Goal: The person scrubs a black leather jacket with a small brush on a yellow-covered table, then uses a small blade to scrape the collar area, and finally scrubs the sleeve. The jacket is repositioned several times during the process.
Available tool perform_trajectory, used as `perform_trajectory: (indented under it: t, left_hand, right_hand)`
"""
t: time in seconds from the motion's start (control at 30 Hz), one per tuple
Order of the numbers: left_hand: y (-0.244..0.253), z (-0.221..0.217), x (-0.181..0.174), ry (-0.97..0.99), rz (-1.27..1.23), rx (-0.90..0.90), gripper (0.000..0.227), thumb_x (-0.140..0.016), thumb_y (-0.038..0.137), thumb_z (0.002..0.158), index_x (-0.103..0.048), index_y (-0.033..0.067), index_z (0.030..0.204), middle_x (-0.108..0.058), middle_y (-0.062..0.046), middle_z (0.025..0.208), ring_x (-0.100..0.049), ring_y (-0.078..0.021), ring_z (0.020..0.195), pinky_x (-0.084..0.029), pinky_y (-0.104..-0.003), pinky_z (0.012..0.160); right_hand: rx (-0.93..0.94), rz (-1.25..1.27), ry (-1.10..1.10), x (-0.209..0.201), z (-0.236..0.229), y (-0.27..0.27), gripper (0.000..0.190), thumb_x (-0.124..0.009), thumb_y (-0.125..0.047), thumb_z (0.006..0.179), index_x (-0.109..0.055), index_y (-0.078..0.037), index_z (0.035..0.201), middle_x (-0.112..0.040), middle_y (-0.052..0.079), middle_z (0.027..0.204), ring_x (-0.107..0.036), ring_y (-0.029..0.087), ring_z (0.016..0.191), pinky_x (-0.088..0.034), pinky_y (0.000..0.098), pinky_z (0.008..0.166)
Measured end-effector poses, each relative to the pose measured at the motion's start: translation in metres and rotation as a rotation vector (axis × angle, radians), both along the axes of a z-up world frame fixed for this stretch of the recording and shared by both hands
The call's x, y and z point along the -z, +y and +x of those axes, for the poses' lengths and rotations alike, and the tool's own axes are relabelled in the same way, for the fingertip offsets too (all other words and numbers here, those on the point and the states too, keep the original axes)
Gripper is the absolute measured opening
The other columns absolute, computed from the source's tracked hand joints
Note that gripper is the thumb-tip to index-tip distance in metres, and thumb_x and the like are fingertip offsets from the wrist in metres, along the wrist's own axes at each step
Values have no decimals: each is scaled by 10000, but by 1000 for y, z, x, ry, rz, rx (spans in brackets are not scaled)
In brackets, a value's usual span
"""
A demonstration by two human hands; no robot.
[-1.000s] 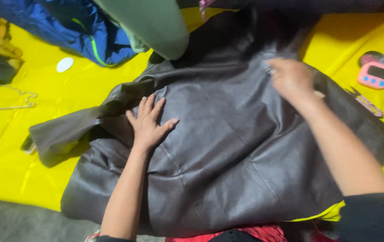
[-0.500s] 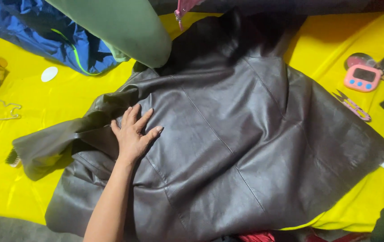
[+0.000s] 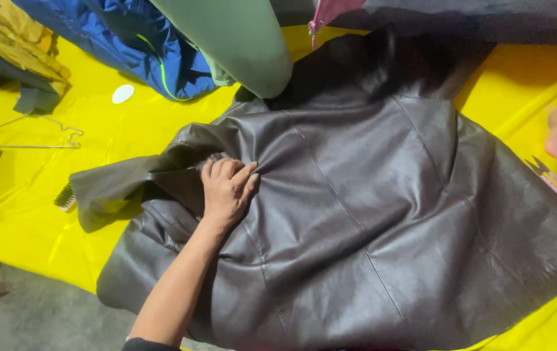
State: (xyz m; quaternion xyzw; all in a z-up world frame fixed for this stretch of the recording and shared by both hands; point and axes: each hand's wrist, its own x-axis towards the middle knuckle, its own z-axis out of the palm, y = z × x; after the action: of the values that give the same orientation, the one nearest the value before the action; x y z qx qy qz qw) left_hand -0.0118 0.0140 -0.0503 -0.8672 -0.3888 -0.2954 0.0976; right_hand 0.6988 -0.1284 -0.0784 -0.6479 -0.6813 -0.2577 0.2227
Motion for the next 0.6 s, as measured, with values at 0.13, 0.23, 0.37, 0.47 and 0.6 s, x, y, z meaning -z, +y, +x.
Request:
perform_trajectory:
  t: [0.13, 0.23, 0.37, 0.47, 0.6]
  left_hand:
    - [3, -1, -3, -91, 142, 123, 259, -643, 459, 991, -732, 263, 1133, -506, 12, 806, -524, -221, 733, -450, -403, 753]
    - [-1, -1, -22, -44, 248, 188, 221, -640, 427, 992, -715, 243, 1089, -444, 2, 733, -536, -216, 637, -480, -355, 616]
    - [-26, 5, -58, -2, 200, 314, 184, -654, 380, 981, -698, 215, 1048, -489, -7, 733, -574, -220, 636, -503, -333, 588]
    - [-36, 11, -57, 118, 193, 296, 212, -649, 407, 966, -716, 210, 1006, -530, -20, 752, -598, -217, 649, -511, -329, 585]
    - [-44, 16, -47, 276, -66, 199, 317, -660, 486, 916, -736, 212, 1057, -569, -38, 808, -651, -273, 684, -542, -388, 588]
  right_hand:
    - [-325, 3, 10, -51, -217, 45, 519, -775, -289, 784, -758, -145, 1282, -743, 136, 1295, -664, 310, 1310, -514, 452, 1096]
    - [-153, -505, 14, -66, -291, 54, 841, -743, -460, 786, -452, -323, 1564, -435, 92, 1620, -386, 336, 1493, -340, 493, 1118]
    - [-135, -593, 65, -34, -289, 77, 637, -660, -435, 904, -494, -370, 1516, -378, 88, 1651, -315, 367, 1530, -280, 531, 1140]
    - [-172, -390, -37, 1, -269, 85, 327, -652, -444, 921, -697, -366, 1235, -545, -37, 1554, -421, 233, 1517, -344, 421, 1083]
    - [-186, -364, 6, 5, -265, 84, 149, -670, -443, 933, -695, -321, 1015, -679, -129, 1327, -523, 135, 1437, -371, 370, 1085]
